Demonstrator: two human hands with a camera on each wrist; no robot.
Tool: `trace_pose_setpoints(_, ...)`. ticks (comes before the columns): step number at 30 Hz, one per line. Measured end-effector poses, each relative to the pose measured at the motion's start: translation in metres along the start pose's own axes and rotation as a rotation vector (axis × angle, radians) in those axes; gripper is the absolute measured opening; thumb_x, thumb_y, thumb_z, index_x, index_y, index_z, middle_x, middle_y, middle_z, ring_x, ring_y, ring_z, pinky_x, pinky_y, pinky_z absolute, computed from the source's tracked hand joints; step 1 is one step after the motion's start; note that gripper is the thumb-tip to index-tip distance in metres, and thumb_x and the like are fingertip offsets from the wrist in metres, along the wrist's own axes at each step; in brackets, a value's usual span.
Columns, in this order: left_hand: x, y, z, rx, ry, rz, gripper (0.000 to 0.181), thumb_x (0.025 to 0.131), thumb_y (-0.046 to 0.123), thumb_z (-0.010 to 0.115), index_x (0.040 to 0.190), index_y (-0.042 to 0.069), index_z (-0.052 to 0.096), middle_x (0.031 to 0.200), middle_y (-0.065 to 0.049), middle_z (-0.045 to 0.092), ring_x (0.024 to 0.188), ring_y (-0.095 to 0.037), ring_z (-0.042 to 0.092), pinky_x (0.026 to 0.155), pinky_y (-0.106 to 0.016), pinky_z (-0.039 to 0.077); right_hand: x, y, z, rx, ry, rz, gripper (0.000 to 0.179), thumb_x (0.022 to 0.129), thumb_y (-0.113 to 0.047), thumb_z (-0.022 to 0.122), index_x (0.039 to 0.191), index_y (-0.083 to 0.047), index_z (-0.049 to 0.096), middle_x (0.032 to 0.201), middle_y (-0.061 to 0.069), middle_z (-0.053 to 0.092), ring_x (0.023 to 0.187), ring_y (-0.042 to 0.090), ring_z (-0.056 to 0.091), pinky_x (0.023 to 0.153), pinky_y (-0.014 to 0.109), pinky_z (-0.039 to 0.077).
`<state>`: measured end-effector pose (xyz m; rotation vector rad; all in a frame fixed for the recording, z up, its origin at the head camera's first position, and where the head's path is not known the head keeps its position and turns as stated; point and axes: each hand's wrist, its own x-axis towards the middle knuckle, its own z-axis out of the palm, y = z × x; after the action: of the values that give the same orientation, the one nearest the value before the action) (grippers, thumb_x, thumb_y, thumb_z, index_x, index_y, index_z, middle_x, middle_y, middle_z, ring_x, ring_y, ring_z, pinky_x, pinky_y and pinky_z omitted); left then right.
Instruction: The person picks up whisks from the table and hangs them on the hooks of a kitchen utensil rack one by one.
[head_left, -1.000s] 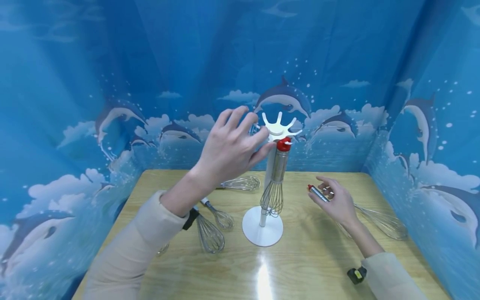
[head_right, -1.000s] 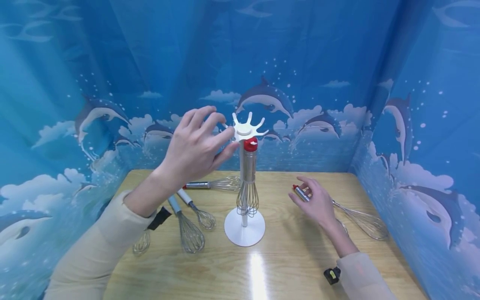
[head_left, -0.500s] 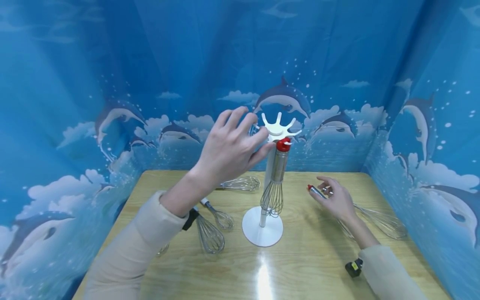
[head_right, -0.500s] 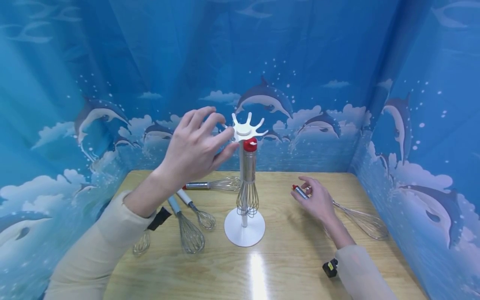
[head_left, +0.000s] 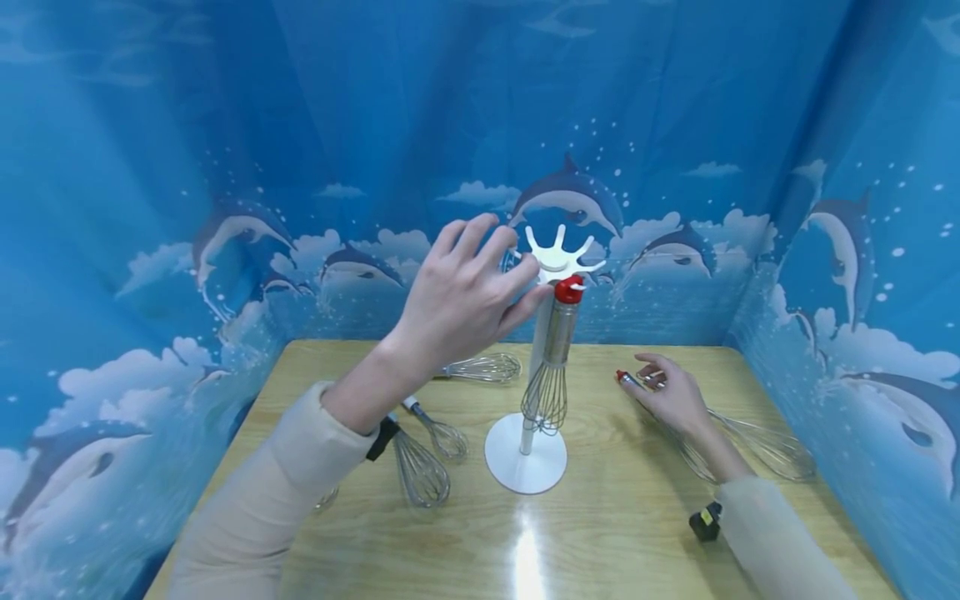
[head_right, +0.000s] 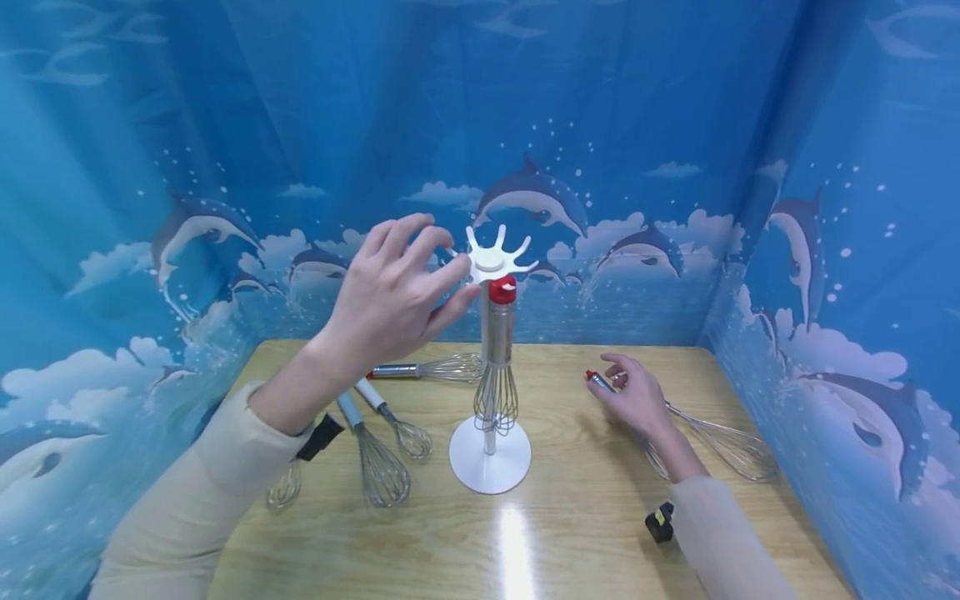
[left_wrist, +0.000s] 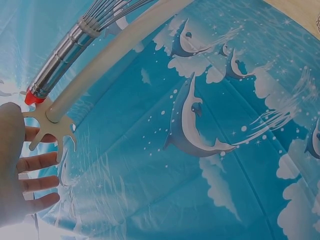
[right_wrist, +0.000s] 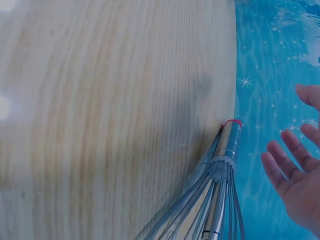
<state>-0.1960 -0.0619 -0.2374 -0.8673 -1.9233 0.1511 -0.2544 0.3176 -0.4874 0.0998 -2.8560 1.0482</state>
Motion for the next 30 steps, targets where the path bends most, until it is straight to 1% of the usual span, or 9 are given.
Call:
trace_pose_setpoints(3,0.0,0.0,0.0,0.001,0.001,-0.002,0.036,0.107,0.048,0.053,0.098,0.018,0.071,0.113,-0.01,0.072,0.115,-0.034,0.065,0.097,-0.048,0.055,0.003,0.003,0.001,0.002,-0.01,-0.001,0.063,0.098,-0.034,0.074,0.15,-0.007,0.054,0.126,0.024,0.069,0.109,0.039,0.069,0.083,0.043,0.059)
trace_pose_setpoints(5,0.0,0.001,0.0,0.003,0.002,-0.004,0.036,0.107,0.048,0.054,0.098,0.018,0.071,0.113,-0.01,0.072,0.115,-0.034,0.065,0.097,-0.048,0.056,0.004,0.005,0.002,0.003,-0.016,0.003,0.062,0.098,-0.033,0.074,0.15,-0.007,0.054,0.126,0.024,0.069,0.109,0.04,0.069,0.083,0.045,0.059)
trace_pose_setpoints(11,-0.001,0.0,0.0,0.0,0.003,-0.002,0.036,0.107,0.048,0.054,0.098,0.018,0.071,0.113,-0.01,0.073,0.116,-0.034,0.065,0.097,-0.048,0.056,0.008,0.012,0.002,-0.011,-0.046,0.023,0.067,0.099,-0.039,0.072,0.153,-0.006,0.051,0.129,0.023,0.067,0.111,0.038,0.069,0.088,0.051,0.059)
trace_pose_setpoints(15,-0.001,0.0,0.001,-0.003,0.008,-0.001,0.036,0.107,0.048,0.054,0.097,0.018,0.071,0.113,-0.01,0.073,0.116,-0.034,0.065,0.097,-0.048,0.056,0.011,0.017,0.002,-0.016,-0.061,0.046,0.071,0.098,-0.042,0.072,0.154,-0.005,0.049,0.13,0.023,0.067,0.112,0.037,0.068,0.091,0.053,0.058)
trace_pose_setpoints(20,0.0,0.0,0.001,-0.001,0.009,-0.001,0.036,0.107,0.048,0.054,0.096,0.018,0.07,0.112,-0.01,0.072,0.115,-0.034,0.065,0.097,-0.048,0.056,0.014,0.021,0.002,-0.029,-0.069,0.063,0.072,0.098,-0.044,0.072,0.154,-0.005,0.05,0.131,0.023,0.067,0.111,0.036,0.068,0.09,0.051,0.058)
trace_pose_setpoints(26,0.0,0.0,0.001,0.0,0.007,-0.002,0.036,0.107,0.048,0.054,0.097,0.018,0.071,0.113,-0.009,0.072,0.116,-0.034,0.065,0.097,-0.048,0.056,0.015,0.024,0.002,-0.04,-0.07,0.038,0.068,0.097,-0.038,0.075,0.151,-0.003,0.053,0.131,0.025,0.068,0.112,0.039,0.07,0.09,0.052,0.059)
trace_pose_setpoints(28,0.0,0.0,0.001,-0.002,0.005,-0.002,0.036,0.107,0.048,0.054,0.097,0.018,0.071,0.113,-0.009,0.072,0.116,-0.034,0.065,0.097,-0.048,0.056,0.015,0.025,0.002,-0.053,-0.08,0.035,0.067,0.096,-0.037,0.076,0.149,-0.002,0.054,0.131,0.026,0.068,0.111,0.038,0.071,0.087,0.049,0.06)
trace_pose_setpoints(30,-0.001,0.0,0.001,-0.004,0.004,-0.002,0.036,0.107,0.048,0.054,0.097,0.018,0.071,0.113,-0.01,0.072,0.116,-0.034,0.065,0.097,-0.048,0.056,0.016,0.027,0.002,-0.065,-0.099,0.03,0.067,0.095,-0.036,0.077,0.148,-0.001,0.055,0.13,0.027,0.068,0.108,0.036,0.071,0.08,0.043,0.06)
